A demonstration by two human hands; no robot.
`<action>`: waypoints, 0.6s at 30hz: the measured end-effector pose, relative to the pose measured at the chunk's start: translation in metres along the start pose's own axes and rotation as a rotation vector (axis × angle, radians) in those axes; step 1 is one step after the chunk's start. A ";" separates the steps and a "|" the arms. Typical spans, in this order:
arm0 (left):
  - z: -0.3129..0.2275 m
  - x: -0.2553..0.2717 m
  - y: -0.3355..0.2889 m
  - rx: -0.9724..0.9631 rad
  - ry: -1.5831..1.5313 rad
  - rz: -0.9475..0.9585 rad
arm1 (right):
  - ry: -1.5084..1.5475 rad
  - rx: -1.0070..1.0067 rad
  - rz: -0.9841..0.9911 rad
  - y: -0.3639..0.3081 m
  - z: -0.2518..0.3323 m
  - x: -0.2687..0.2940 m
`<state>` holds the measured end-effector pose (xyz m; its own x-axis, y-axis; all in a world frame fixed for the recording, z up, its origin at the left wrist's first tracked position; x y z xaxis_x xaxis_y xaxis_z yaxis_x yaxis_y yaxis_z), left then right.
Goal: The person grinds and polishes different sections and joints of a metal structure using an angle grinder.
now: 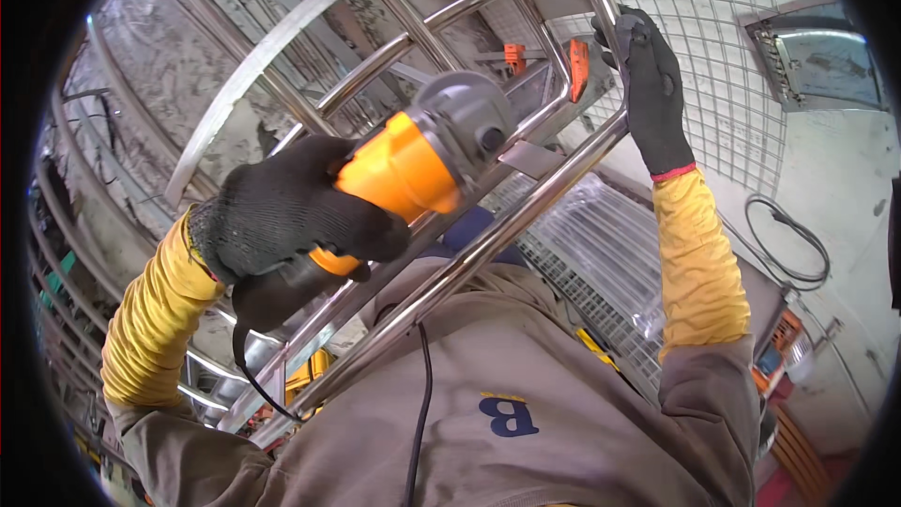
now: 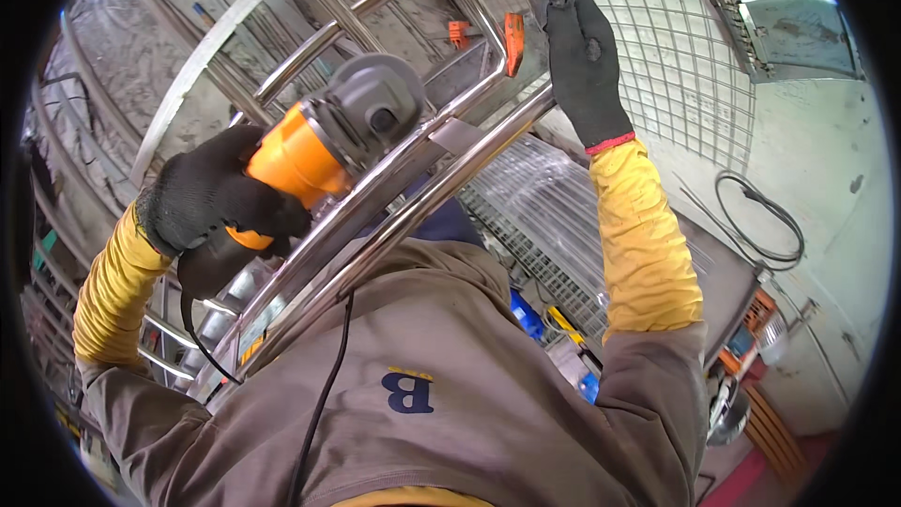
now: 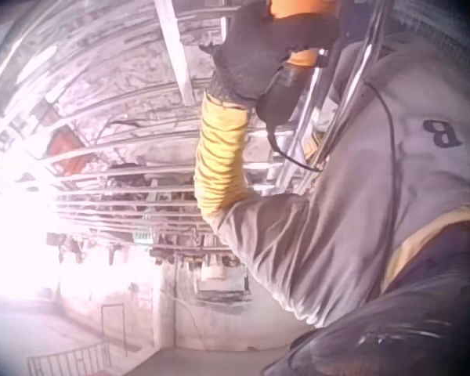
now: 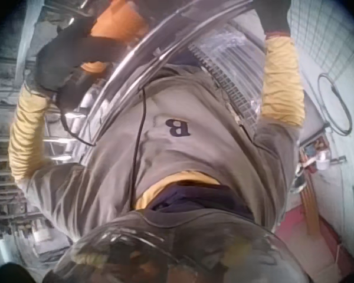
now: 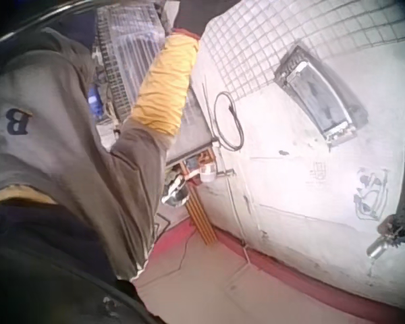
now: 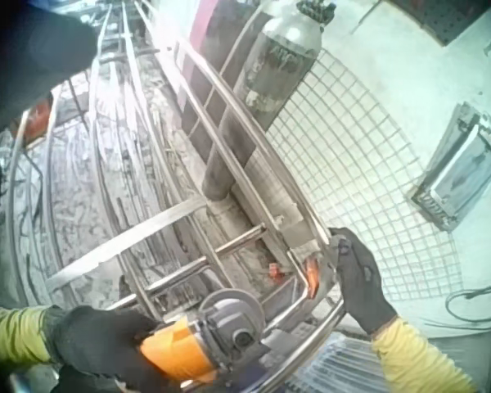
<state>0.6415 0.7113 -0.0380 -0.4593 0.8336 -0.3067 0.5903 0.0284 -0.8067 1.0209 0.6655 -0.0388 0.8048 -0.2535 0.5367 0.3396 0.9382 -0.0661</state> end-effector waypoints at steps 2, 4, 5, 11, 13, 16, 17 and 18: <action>-0.004 -0.001 0.014 -0.102 0.022 0.112 | -0.012 -0.032 -0.003 -0.003 -0.002 0.002; -0.002 -0.004 0.031 -0.251 0.109 0.289 | -0.011 -0.056 -0.006 -0.003 -0.001 0.002; -0.005 -0.001 0.034 -0.255 0.102 0.307 | -0.017 -0.063 -0.010 -0.004 0.000 0.003; -0.011 0.002 0.044 -0.547 0.331 0.335 | -0.054 -0.053 0.004 -0.006 0.007 0.000; -0.014 0.000 0.043 -0.717 0.342 0.383 | -0.037 -0.060 -0.006 -0.006 0.006 0.002; -0.024 -0.002 0.046 -0.360 0.396 0.378 | -0.022 -0.066 -0.049 -0.008 -0.006 0.009; -0.022 -0.003 0.047 -0.361 0.402 0.380 | -0.022 -0.065 -0.056 -0.008 -0.008 0.010; -0.019 -0.003 0.048 -0.364 0.363 0.378 | -0.022 -0.065 -0.049 -0.009 -0.010 0.010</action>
<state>0.6837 0.7201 -0.0662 0.0419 0.9548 -0.2944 0.8848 -0.1723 -0.4330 1.0310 0.6526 -0.0414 0.7757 -0.2925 0.5593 0.4098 0.9073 -0.0939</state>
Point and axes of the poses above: each hand's wrist, its own y-axis towards the middle knuckle, its own x-axis out of the back of the hand, z = x × y, the point moved 5 cm from there along y, towards the middle knuckle, and after that the axes turned 1 degree about z, right-handed, at the moved point
